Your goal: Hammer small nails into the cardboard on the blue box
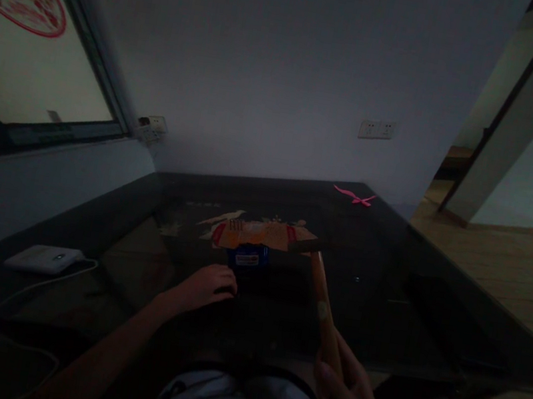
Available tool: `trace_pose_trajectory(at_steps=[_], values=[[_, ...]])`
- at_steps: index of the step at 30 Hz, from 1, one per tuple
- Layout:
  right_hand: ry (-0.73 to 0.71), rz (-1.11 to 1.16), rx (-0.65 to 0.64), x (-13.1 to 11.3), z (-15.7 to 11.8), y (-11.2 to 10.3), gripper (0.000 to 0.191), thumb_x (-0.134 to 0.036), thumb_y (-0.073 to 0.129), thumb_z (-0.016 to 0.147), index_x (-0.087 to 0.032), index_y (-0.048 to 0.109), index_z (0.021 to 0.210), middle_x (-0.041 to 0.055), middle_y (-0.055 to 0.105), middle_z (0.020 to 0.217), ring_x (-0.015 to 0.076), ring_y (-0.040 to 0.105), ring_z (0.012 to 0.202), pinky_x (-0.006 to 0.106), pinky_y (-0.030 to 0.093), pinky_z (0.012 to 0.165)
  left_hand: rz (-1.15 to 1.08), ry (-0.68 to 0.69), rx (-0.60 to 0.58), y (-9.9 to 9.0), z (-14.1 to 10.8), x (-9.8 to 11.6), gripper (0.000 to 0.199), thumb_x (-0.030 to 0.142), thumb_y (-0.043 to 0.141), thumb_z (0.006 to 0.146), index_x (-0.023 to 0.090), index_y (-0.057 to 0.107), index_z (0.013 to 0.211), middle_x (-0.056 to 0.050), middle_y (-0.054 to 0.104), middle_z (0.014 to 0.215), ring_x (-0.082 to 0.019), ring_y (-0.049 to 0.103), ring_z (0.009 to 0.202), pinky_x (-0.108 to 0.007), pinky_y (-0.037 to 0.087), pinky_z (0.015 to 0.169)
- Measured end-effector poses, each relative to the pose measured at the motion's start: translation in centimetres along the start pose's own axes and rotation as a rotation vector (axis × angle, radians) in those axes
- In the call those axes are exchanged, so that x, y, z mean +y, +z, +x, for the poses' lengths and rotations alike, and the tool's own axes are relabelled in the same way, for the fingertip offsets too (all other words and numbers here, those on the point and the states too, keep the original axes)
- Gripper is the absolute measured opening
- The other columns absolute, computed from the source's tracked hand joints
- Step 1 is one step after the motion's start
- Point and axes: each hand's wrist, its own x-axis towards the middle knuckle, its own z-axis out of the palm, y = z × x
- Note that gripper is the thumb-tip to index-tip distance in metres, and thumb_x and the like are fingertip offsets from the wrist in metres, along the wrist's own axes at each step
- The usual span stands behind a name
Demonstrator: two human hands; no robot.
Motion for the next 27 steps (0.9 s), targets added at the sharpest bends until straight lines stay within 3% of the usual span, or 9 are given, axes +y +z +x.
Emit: trace_pose_trajectory(at_steps=[3,9,13,16,21,24,27], values=[[-0.007,-0.02,0.022,0.6,-0.1,-0.3,0.074,-0.044,0.075,0.065,-0.025,0.046,0.13,-0.0098,0.044,0.042,0.0013,0.027,0.028,0.014,0.023,0.03,0.055,0.028,-0.004,-0.1,0.2,-0.1,0.012,0.026,0.053,0.086,0.021,0.06,0.094,-0.002,0.063,0.098,-0.016,0.055,0.094,-0.028,0.038,0.081],[0.064,-0.099,0.05,1.7,0.4,-2.1,0.084,-0.046,0.077,0.059,-0.025,0.045,0.134,-0.006,0.052,0.045,0.006,0.035,0.026,0.019,0.03,0.027,0.133,0.076,-0.024,0.0,0.8,-0.5,0.012,0.026,0.051,0.087,0.021,0.06,0.093,-0.002,0.063,0.095,-0.015,0.056,0.091,-0.027,0.038,0.077],[0.042,-0.082,0.046,1.5,-0.1,-1.4,0.078,-0.046,0.076,0.061,-0.026,0.049,0.131,-0.0067,0.05,0.044,0.005,0.035,0.027,0.017,0.028,0.028,0.161,0.11,-0.012,0.1,0.9,-0.9,0.011,0.027,0.051,0.087,0.021,0.059,0.091,-0.001,0.062,0.094,-0.014,0.056,0.09,-0.027,0.038,0.077],[0.003,-0.076,0.065,1.3,-0.5,-0.6,0.071,-0.045,0.075,0.064,-0.027,0.051,0.128,-0.0044,0.057,0.053,0.0022,0.036,0.03,0.014,0.027,0.03,0.214,0.147,-0.006,0.2,1.0,-1.2,0.01,0.027,0.052,0.087,0.02,0.059,0.09,-0.001,0.062,0.093,-0.014,0.056,0.089,-0.028,0.037,0.077],[0.004,-0.071,0.066,1.6,-0.1,-0.9,0.078,-0.045,0.076,0.062,-0.023,0.048,0.131,-0.0019,0.062,0.057,0.0024,0.034,0.027,0.017,0.03,0.028,0.32,0.204,-0.003,0.6,1.3,-1.1,0.008,0.023,0.053,0.084,0.018,0.058,0.087,-0.003,0.062,0.089,-0.016,0.056,0.086,-0.029,0.038,0.075],[0.043,-0.085,0.053,1.8,0.2,-1.3,0.083,-0.046,0.076,0.061,-0.022,0.045,0.134,-0.0005,0.065,0.059,0.0026,0.035,0.027,0.017,0.03,0.028,0.278,0.171,0.018,0.5,1.3,-0.7,0.004,0.019,0.054,0.081,0.017,0.058,0.083,-0.003,0.062,0.084,-0.014,0.056,0.081,-0.027,0.039,0.073],[0.019,-0.076,0.045,1.7,0.1,-1.3,0.083,-0.046,0.074,0.064,-0.021,0.041,0.136,-0.0035,0.06,0.049,0.002,0.032,0.026,0.015,0.026,0.028,0.141,0.125,0.073,-0.1,1.0,-0.1,0.006,0.015,0.055,0.079,0.017,0.059,0.083,-0.001,0.064,0.084,-0.013,0.057,0.079,-0.026,0.04,0.073]])
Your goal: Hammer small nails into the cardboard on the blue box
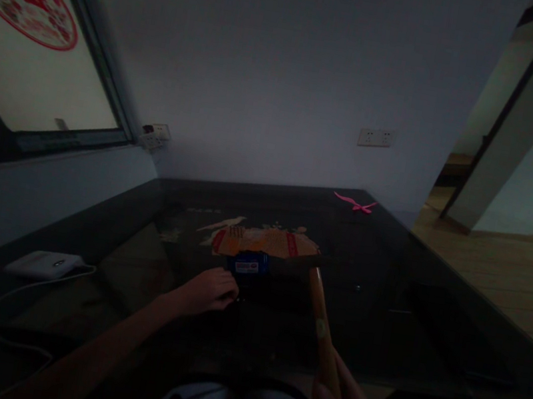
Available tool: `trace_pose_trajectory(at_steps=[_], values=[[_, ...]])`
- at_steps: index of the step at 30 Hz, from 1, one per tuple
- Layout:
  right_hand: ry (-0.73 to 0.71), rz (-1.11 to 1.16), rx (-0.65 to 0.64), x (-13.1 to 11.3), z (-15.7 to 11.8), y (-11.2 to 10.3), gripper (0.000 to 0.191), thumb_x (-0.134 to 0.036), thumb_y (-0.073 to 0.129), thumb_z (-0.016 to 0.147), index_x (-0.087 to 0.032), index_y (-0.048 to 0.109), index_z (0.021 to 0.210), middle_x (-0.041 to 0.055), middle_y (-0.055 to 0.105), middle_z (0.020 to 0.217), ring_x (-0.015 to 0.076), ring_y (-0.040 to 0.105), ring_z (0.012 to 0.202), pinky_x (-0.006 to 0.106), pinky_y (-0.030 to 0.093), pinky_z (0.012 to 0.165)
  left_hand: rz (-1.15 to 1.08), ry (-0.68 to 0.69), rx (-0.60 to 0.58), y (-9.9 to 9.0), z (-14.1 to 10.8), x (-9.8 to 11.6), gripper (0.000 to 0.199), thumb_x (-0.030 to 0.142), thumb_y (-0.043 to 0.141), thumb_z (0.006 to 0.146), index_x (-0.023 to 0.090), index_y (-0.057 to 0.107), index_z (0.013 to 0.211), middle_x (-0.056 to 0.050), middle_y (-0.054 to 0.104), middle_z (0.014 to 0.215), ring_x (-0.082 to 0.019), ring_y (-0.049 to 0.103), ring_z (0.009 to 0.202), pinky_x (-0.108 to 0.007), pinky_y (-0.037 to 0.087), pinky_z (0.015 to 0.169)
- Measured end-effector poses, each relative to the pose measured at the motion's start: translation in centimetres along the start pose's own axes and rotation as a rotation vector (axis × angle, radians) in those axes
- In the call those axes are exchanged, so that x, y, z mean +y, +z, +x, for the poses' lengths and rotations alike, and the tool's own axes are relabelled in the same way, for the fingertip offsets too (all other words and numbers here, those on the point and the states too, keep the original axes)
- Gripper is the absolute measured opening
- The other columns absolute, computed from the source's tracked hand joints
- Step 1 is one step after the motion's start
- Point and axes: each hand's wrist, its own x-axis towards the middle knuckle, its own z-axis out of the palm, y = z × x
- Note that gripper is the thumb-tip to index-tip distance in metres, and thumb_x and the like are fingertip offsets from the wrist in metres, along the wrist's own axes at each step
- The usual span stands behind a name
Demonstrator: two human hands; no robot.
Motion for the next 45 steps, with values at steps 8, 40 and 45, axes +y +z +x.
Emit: trace_pose_trajectory(at_steps=[8,40,45], values=[[0.03,0.022,0.037,-0.2,-0.2,0.6,0.084,-0.046,0.078,0.056,-0.03,0.047,0.133,-0.0045,0.056,0.048,0.0076,0.037,0.025,0.022,0.034,0.027,-0.321,-0.206,0.552,-4.3,2.0,-1.5,0.014,0.023,0.058,0.08,0.019,0.065,0.091,-0.003,0.068,0.09,-0.015,0.061,0.087,-0.028,0.045,0.081],[-0.083,-0.167,-0.152,-4.4,1.1,4.0,0.075,-0.044,0.07,0.069,-0.021,0.042,0.135,-0.0073,0.049,0.05,0.0044,0.033,0.031,0.017,0.028,0.03,-0.579,-0.421,0.631,-1.6,7.5,-7.9,0.011,0.023,0.061,0.075,0.014,0.064,0.08,-0.004,0.067,0.077,-0.014,0.062,0.071,-0.027,0.049,0.072],[-0.246,-0.364,-0.265,-8.8,3.4,6.1,0.067,-0.04,0.063,0.077,-0.019,0.038,0.136,-0.0095,0.041,0.052,0.0043,0.035,0.035,0.016,0.029,0.033,-0.576,-0.422,0.635,-1.7,7.5,-7.7,0.01,0.021,0.061,0.074,0.013,0.065,0.079,-0.005,0.067,0.077,-0.015,0.062,0.073,-0.026,0.048,0.07]])
